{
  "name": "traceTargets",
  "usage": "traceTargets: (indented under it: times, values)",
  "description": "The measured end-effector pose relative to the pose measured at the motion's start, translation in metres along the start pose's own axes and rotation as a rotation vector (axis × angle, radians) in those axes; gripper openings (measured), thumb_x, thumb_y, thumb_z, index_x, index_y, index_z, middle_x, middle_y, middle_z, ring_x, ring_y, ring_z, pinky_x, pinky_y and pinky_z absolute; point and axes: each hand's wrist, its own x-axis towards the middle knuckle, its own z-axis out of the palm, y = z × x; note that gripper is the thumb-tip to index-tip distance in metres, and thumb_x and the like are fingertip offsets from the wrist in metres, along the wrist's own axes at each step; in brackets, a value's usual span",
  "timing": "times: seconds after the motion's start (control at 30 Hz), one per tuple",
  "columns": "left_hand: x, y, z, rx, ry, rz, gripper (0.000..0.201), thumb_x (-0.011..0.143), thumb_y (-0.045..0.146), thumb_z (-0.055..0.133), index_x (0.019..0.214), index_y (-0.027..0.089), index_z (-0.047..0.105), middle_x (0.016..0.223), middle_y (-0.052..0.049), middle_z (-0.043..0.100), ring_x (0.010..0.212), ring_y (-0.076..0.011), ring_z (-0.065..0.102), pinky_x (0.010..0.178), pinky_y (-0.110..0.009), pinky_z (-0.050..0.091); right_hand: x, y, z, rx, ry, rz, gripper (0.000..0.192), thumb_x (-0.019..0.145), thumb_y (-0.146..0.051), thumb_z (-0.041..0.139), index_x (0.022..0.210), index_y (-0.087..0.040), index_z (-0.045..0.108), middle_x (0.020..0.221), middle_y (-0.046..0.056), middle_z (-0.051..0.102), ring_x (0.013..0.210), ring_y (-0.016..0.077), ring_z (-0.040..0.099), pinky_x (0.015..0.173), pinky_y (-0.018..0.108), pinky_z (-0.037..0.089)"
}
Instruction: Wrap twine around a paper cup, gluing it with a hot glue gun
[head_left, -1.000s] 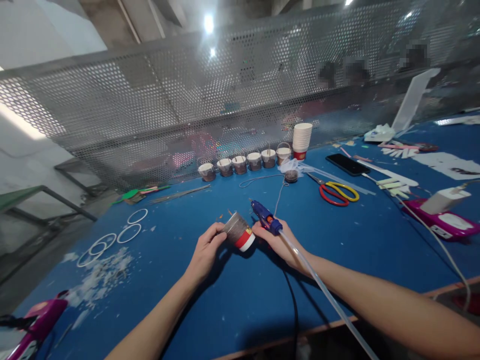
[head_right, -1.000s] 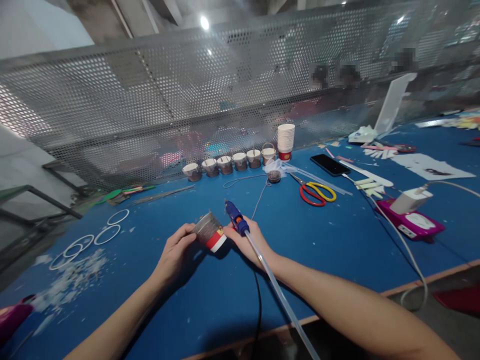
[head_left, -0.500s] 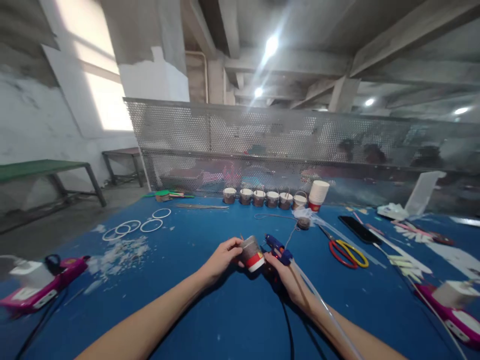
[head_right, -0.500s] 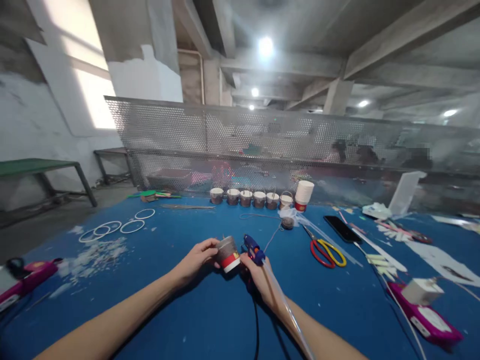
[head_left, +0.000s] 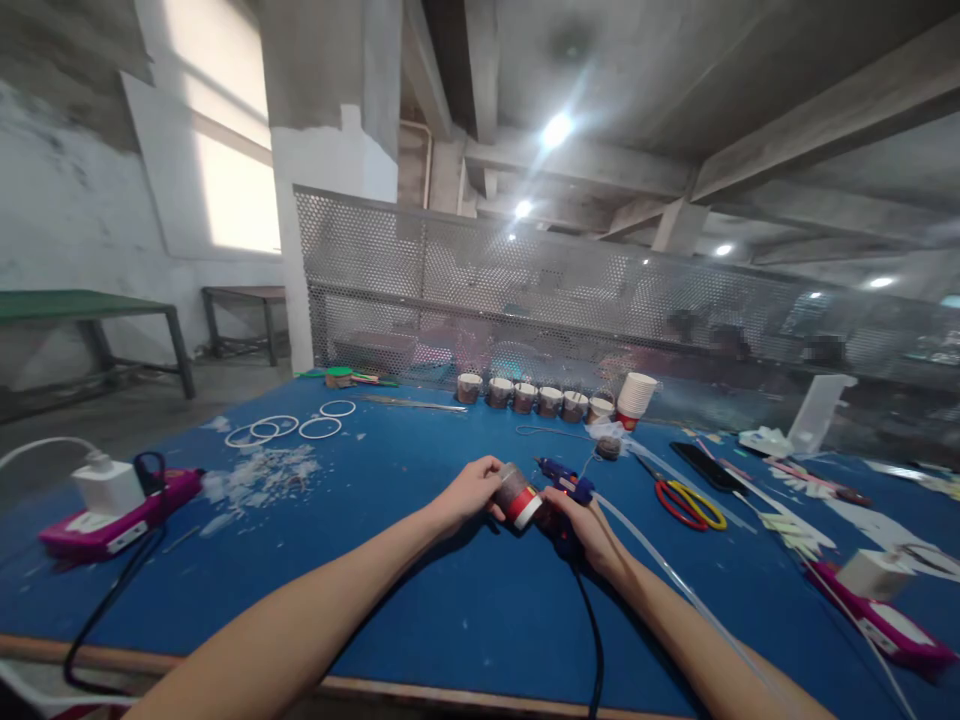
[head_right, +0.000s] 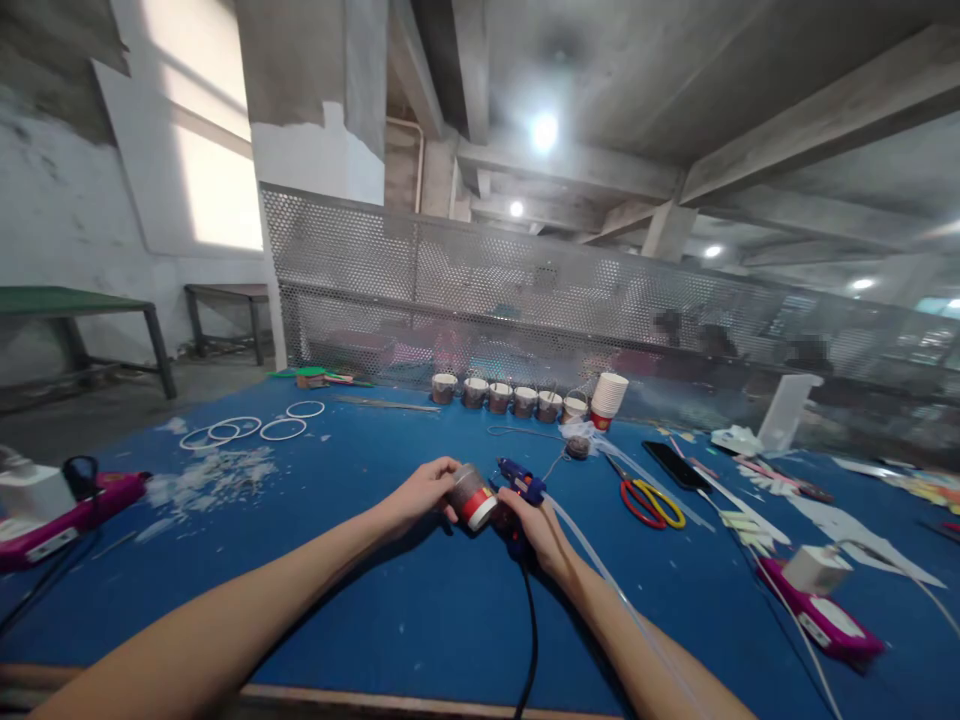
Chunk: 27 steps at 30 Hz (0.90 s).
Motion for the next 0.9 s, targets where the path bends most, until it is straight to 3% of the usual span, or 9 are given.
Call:
traceTargets:
  times: [0.23, 0.47, 0.7, 0.9]
  values:
    - [0.003, -0.004, 0.007, 0.018, -0.006, -0.010, 0.009, 0.080, 0.022, 0.057, 0.076, 0.017, 0.051, 0.061, 0.004, 0.054, 0.038, -0.0068, 0.051, 0.039, -0.017, 0.042, 0.001, 0.004, -0.003, 0.098, 0.151, 0.060, 0.033, 0.061, -0.048, 0.072, 0.066, -0.017, 0.064, 0.063, 0.004, 0.065, 0.055, 0.0172, 0.060, 0.057, 0.029, 0.048]
    - [0.001, -0.004, 0.015, 0.038, 0.015, 0.009, 0.005, 0.081, 0.015, 0.052, 0.075, 0.016, 0.052, 0.067, 0.002, 0.054, 0.044, -0.0076, 0.052, 0.043, -0.019, 0.045, -0.005, -0.006, 0.000, 0.122, 0.211, 0.114, 0.026, 0.053, -0.039, 0.075, 0.059, -0.018, 0.062, 0.053, 0.001, 0.062, 0.047, 0.0146, 0.056, 0.049, 0.027, 0.046]
    - [0.002, -0.002, 0.015, 0.065, 0.029, 0.009, 0.011, 0.081, 0.014, 0.055, 0.070, 0.015, 0.053, 0.062, 0.002, 0.052, 0.043, -0.0076, 0.050, 0.041, -0.020, 0.045, -0.003, -0.006, -0.002, 0.148, 0.234, 0.137, 0.021, 0.054, -0.033, 0.073, 0.055, -0.019, 0.057, 0.050, 0.000, 0.060, 0.044, 0.0144, 0.055, 0.049, 0.028, 0.047]
    - [0.004, 0.002, 0.012, 0.053, 0.037, -0.019, 0.016, 0.076, 0.006, 0.057, 0.063, 0.013, 0.052, 0.060, 0.001, 0.052, 0.051, -0.0080, 0.053, 0.051, -0.020, 0.051, -0.004, -0.010, -0.001, 0.161, 0.227, 0.165, 0.021, 0.058, -0.033, 0.073, 0.056, -0.019, 0.057, 0.052, 0.002, 0.062, 0.047, 0.0156, 0.058, 0.051, 0.029, 0.049]
